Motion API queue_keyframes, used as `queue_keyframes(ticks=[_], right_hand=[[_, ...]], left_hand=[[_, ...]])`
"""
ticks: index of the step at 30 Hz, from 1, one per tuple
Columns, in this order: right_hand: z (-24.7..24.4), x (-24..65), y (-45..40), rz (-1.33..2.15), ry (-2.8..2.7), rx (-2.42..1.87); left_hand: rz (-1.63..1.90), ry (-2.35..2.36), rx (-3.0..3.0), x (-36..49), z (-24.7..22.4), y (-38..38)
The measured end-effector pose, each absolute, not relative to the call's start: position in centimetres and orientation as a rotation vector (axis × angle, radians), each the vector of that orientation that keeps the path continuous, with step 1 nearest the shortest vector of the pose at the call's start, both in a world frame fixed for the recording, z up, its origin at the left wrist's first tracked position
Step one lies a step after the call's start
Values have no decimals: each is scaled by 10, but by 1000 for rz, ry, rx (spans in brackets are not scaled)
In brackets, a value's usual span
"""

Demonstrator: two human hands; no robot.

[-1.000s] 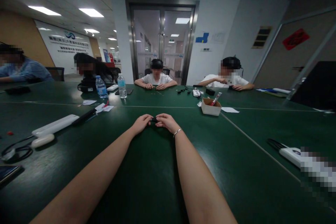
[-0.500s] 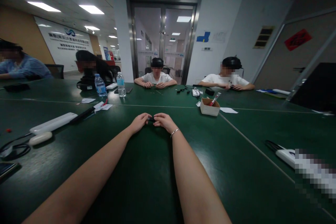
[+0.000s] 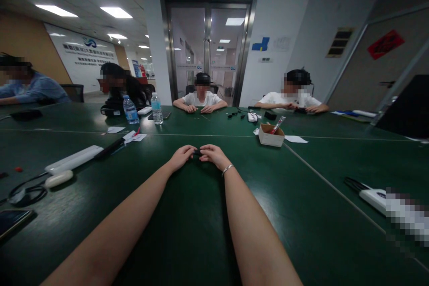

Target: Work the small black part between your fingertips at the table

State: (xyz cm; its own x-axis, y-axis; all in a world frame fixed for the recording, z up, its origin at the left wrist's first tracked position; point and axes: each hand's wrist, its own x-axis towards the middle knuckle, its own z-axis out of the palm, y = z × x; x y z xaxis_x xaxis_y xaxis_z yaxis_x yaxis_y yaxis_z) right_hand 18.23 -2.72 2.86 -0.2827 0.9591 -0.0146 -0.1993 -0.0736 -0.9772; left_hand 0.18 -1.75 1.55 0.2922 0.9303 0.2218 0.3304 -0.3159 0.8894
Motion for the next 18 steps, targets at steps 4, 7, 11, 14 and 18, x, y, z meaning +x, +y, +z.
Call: queue_keyframes(ticks=[4, 7, 11, 14, 18], right_hand=[[27, 182, -28, 1510, -1220, -939], [27, 182, -30, 1495, -1208, -949], [29, 181, -31, 1483, -1214, -959], [30, 181, -32, 1487, -1234, -965], [30, 181, -31, 1493, -1231, -971]], left_hand=[[1001, 1114, 1775, 0, 15, -18], [996, 1116, 1808, 0, 15, -17], [1007, 1083, 1739, 2, 14, -16], [1009, 1069, 1742, 2, 14, -17], [1019, 1104, 1765, 2, 14, -18]])
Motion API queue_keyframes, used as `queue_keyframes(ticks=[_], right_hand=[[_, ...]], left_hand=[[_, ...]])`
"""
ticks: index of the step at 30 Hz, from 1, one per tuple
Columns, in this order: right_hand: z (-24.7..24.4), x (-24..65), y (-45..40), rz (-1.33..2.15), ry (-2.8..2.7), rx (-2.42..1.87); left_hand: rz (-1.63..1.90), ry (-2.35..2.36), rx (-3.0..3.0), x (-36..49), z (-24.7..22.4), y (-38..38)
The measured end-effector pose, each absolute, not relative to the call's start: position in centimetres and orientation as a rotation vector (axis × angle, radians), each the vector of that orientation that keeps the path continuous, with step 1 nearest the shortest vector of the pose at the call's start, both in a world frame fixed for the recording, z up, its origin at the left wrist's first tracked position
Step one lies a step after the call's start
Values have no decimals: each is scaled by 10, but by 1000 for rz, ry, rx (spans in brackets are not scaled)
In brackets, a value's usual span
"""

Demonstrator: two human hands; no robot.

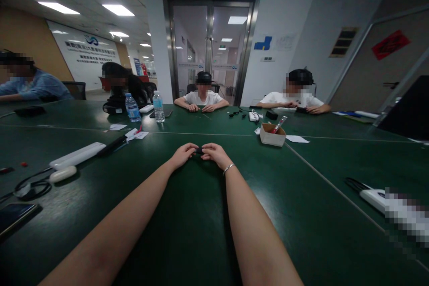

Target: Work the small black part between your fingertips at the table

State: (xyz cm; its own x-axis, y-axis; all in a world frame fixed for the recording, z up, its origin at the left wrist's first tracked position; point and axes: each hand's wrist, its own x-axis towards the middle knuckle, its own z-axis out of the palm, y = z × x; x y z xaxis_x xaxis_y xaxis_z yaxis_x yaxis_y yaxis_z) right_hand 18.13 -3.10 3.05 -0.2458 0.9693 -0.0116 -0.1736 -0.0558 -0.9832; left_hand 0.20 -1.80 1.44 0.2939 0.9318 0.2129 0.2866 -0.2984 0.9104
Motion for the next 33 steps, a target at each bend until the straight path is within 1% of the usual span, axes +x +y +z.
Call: queue_keyframes(ticks=[7, 13, 19, 29, 33], right_hand=[[28, 181, -28, 1487, -1253, -1006], [28, 180, -31, 1476, -1238, -974], [31, 179, -35, 1461, -1246, -988], [31, 179, -34, 1445, -1249, -984], [33, 178, -36, 1429, -1248, -1011]], left_hand=[[1016, 1120, 1762, 2, 18, -21], [1002, 1149, 1641, 3, 18, -21], [1029, 1118, 1764, 1, 15, -18], [1068, 1126, 1794, 2, 13, -18], [1034, 1120, 1773, 1, 11, -14]])
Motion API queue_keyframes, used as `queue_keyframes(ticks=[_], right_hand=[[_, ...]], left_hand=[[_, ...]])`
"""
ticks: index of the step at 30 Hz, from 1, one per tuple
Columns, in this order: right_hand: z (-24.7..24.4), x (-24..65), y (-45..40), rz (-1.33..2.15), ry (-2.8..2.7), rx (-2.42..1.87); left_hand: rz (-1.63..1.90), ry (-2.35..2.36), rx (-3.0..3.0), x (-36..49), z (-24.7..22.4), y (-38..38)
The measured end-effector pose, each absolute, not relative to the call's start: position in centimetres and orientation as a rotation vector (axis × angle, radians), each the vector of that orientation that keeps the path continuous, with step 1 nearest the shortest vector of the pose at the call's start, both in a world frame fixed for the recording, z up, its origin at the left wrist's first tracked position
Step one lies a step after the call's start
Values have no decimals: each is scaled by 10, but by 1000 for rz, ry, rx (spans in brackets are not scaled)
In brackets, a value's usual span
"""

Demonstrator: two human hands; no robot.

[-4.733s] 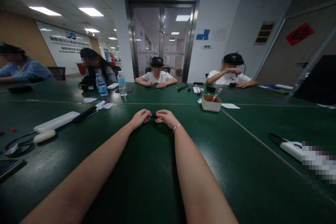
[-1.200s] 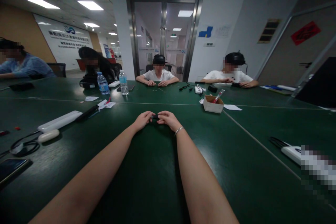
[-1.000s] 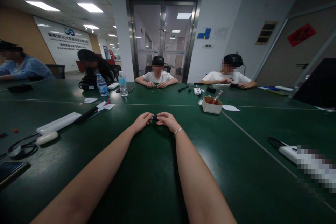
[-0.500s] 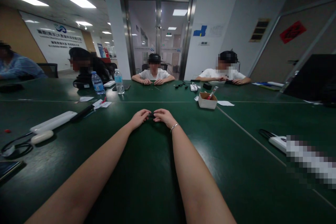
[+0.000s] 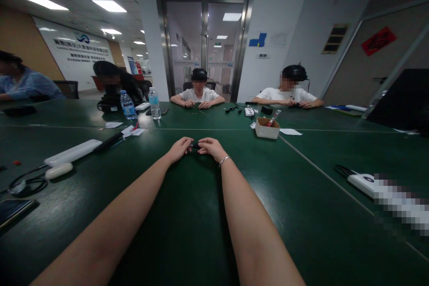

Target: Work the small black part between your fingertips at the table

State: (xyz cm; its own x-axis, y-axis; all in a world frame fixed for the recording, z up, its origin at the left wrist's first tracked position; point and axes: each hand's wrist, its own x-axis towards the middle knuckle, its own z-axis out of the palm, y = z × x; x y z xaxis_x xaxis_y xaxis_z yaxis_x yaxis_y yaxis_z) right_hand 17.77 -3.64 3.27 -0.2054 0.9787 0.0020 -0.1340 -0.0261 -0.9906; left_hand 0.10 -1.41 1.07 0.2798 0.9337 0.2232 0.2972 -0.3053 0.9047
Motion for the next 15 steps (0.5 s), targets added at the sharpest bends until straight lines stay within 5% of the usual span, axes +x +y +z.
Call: queue_keyframes(ticks=[15], right_hand=[[35, 175, -38, 1402, -1285, -1027]], left_hand=[[820, 1141, 1639, -2, 21, -5]])
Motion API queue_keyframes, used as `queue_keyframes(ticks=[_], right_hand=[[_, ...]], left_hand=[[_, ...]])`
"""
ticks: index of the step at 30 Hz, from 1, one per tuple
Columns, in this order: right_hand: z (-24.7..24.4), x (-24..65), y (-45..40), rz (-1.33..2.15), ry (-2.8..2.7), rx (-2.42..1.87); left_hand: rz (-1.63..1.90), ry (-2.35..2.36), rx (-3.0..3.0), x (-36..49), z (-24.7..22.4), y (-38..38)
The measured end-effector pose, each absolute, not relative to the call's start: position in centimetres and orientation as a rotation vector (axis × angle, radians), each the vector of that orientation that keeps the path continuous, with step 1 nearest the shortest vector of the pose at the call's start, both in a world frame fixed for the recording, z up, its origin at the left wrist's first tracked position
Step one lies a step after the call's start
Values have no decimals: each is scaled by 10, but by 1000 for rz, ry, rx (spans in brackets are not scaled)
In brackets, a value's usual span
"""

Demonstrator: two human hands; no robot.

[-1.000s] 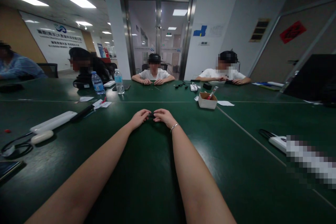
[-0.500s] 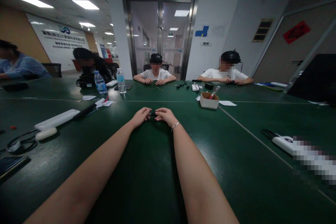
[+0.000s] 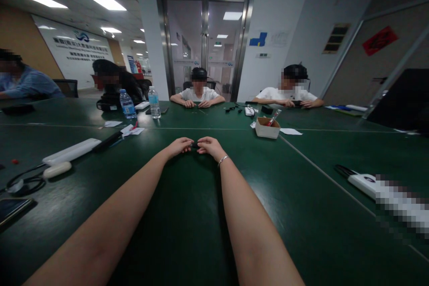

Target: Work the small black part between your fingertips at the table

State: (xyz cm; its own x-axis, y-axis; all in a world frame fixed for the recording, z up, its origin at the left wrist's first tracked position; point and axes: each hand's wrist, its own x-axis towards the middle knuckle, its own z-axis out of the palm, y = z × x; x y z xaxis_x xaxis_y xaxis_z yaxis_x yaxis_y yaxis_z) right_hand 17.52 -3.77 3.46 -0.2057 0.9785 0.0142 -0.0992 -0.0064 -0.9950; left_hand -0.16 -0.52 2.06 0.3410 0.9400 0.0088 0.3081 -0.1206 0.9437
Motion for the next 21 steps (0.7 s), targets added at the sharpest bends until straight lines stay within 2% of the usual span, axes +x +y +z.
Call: queue_keyframes(ticks=[10, 21], right_hand=[[30, 172, -32, 1323, -1335, -1079], [32, 176, -37, 1366, -1375, -987]], left_hand=[[1084, 1005, 1749, -8, 21, -26], [1138, 1025, 1679, -9, 26, -31]])
